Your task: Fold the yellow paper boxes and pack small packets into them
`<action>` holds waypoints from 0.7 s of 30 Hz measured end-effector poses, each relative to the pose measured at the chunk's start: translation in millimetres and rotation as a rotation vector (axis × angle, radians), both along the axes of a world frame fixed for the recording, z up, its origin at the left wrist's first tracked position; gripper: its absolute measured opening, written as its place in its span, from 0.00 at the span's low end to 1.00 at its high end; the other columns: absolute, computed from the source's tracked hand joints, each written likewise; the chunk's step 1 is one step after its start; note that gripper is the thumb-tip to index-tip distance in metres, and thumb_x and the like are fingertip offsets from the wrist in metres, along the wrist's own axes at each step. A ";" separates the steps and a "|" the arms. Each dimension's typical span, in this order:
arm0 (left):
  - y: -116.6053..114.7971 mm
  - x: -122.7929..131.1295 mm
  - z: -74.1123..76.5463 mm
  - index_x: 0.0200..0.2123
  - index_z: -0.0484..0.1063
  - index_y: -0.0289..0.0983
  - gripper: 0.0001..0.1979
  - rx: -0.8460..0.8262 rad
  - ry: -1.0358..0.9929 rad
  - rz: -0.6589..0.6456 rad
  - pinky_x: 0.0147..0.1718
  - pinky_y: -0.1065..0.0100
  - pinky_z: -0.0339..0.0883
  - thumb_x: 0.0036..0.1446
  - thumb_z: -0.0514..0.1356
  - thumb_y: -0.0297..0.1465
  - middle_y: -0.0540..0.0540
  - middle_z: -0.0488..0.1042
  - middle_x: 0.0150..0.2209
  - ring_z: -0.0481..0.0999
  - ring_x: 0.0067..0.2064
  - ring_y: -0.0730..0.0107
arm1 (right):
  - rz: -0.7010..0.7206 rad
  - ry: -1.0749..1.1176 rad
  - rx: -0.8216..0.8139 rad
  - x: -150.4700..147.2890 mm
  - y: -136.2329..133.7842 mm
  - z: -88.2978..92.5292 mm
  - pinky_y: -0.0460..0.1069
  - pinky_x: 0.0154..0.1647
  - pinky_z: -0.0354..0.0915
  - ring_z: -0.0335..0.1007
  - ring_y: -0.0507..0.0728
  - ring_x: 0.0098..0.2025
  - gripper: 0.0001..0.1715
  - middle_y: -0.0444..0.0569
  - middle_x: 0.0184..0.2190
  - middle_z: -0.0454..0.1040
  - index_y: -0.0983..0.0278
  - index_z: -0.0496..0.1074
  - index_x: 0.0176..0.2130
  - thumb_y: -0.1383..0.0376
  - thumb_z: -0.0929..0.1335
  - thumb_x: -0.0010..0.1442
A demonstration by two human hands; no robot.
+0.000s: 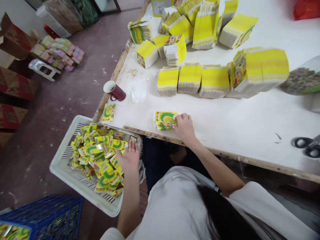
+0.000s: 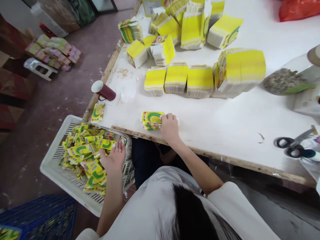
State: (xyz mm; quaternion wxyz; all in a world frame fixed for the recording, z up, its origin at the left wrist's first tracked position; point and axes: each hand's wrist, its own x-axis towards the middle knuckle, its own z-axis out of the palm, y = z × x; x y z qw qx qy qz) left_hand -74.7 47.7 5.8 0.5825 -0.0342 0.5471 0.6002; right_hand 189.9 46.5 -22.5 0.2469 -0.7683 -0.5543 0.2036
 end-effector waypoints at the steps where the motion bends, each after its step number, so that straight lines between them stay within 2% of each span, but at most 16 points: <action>1: -2.3 5.1 -0.8 0.51 0.67 0.35 0.23 0.025 0.002 -0.018 0.37 0.68 0.77 0.68 0.49 0.48 0.39 0.75 0.45 0.79 0.43 0.68 | 0.001 0.001 0.005 -1.9 0.8 -1.7 0.59 0.54 0.61 0.62 0.65 0.49 0.11 0.58 0.45 0.67 0.65 0.69 0.43 0.72 0.70 0.59; 4: -8.3 26.0 -2.0 0.43 0.70 0.35 0.18 0.063 0.012 -0.125 0.32 0.72 0.73 0.68 0.51 0.44 0.44 0.75 0.37 0.77 0.34 0.72 | 0.006 0.016 0.031 -6.9 2.4 -6.3 0.61 0.54 0.60 0.61 0.65 0.49 0.12 0.58 0.44 0.67 0.66 0.67 0.42 0.74 0.69 0.58; 8: -13.3 50.1 -6.1 0.41 0.72 0.36 0.18 0.062 0.038 -0.407 0.31 0.72 0.72 0.63 0.57 0.46 0.46 0.76 0.34 0.77 0.31 0.72 | 0.002 0.080 0.094 -6.8 2.9 -8.6 0.61 0.53 0.61 0.62 0.66 0.48 0.14 0.57 0.43 0.69 0.63 0.65 0.42 0.75 0.67 0.56; 10: -15.7 59.2 -10.8 0.42 0.72 0.37 0.20 0.083 0.081 -0.562 0.33 0.72 0.72 0.61 0.59 0.49 0.45 0.77 0.35 0.79 0.34 0.71 | -0.013 0.115 0.131 -6.1 0.0 -6.1 0.60 0.53 0.62 0.64 0.65 0.48 0.15 0.55 0.43 0.69 0.61 0.64 0.42 0.74 0.67 0.55; 13: -18.9 71.7 -16.7 0.44 0.72 0.38 0.25 0.176 0.141 -0.730 0.44 0.66 0.75 0.56 0.62 0.52 0.42 0.79 0.44 0.81 0.44 0.67 | 0.012 0.276 0.180 -10.6 -10.1 1.5 0.57 0.47 0.65 0.67 0.62 0.44 0.16 0.52 0.41 0.70 0.61 0.62 0.44 0.72 0.65 0.55; 15: -20.7 79.1 -16.5 0.46 0.72 0.38 0.27 0.282 0.227 -0.767 0.52 0.59 0.73 0.55 0.62 0.54 0.39 0.78 0.48 0.79 0.51 0.62 | 0.119 0.457 0.188 -18.8 -19.1 7.4 0.53 0.40 0.66 0.68 0.58 0.37 0.16 0.48 0.36 0.71 0.60 0.61 0.43 0.71 0.65 0.53; 18: -23.9 86.2 -10.7 0.48 0.73 0.38 0.27 0.449 0.498 -0.707 0.57 0.54 0.70 0.60 0.56 0.55 0.38 0.78 0.49 0.76 0.57 0.57 | 0.262 0.632 0.137 -35.3 -30.9 13.8 0.48 0.30 0.62 0.65 0.53 0.28 0.16 0.41 0.29 0.69 0.59 0.59 0.37 0.69 0.68 0.50; 21: -27.5 87.3 -6.9 0.48 0.75 0.39 0.26 0.599 0.832 -0.682 0.62 0.54 0.64 0.62 0.55 0.54 0.39 0.79 0.48 0.72 0.61 0.56 | 0.199 0.689 0.111 -48.1 -37.1 16.8 0.47 0.27 0.58 0.62 0.52 0.26 0.16 0.40 0.27 0.67 0.58 0.56 0.34 0.68 0.69 0.49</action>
